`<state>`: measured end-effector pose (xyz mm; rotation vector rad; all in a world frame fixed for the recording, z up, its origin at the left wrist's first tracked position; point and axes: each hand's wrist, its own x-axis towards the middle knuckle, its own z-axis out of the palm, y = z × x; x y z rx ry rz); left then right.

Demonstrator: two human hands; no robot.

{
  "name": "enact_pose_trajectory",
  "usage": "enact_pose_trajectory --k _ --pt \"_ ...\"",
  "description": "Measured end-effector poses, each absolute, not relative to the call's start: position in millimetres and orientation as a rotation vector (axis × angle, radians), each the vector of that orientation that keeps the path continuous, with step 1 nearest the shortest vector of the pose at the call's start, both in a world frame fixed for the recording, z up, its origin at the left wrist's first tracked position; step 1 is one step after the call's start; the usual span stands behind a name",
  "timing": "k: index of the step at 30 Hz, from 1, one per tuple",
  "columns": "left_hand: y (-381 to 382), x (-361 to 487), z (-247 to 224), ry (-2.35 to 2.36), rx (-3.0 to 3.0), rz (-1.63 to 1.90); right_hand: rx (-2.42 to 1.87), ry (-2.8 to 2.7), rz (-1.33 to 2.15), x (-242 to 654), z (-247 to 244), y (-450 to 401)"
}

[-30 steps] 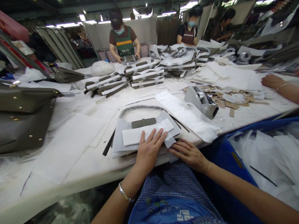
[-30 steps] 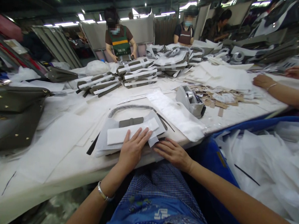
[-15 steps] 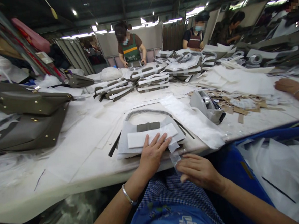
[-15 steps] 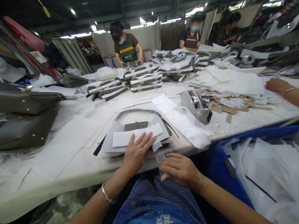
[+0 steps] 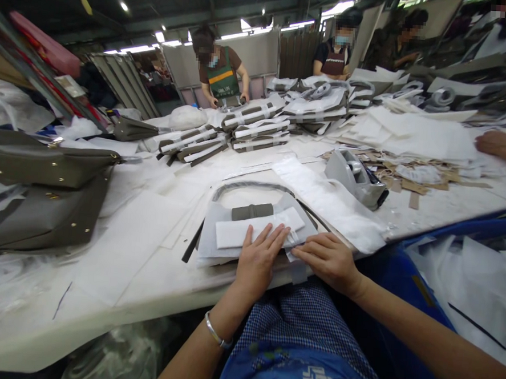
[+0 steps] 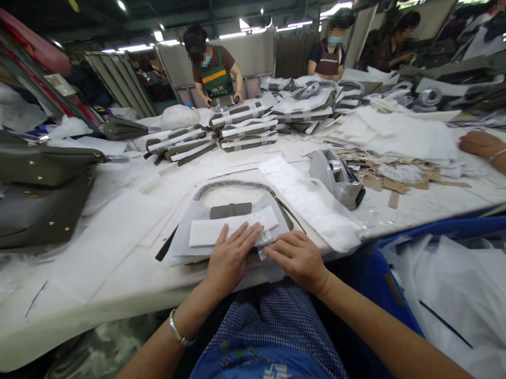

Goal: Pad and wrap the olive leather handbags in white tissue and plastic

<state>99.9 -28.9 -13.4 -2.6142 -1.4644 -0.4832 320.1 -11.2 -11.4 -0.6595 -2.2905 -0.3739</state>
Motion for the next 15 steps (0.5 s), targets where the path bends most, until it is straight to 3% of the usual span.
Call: enact_pose_trajectory --k 6,15 --pt "-29.3 104.8 -1.0 -1.578 -2.727 -0.668 -0.636 -2.259 -0.374 323.8 -30.6 -7.5" --pt "-21.0 111.3 -32.5 -1.461 -2.457 -0.721 -0.643 -2.296 -0.332 337.9 -38.8 -9.9"
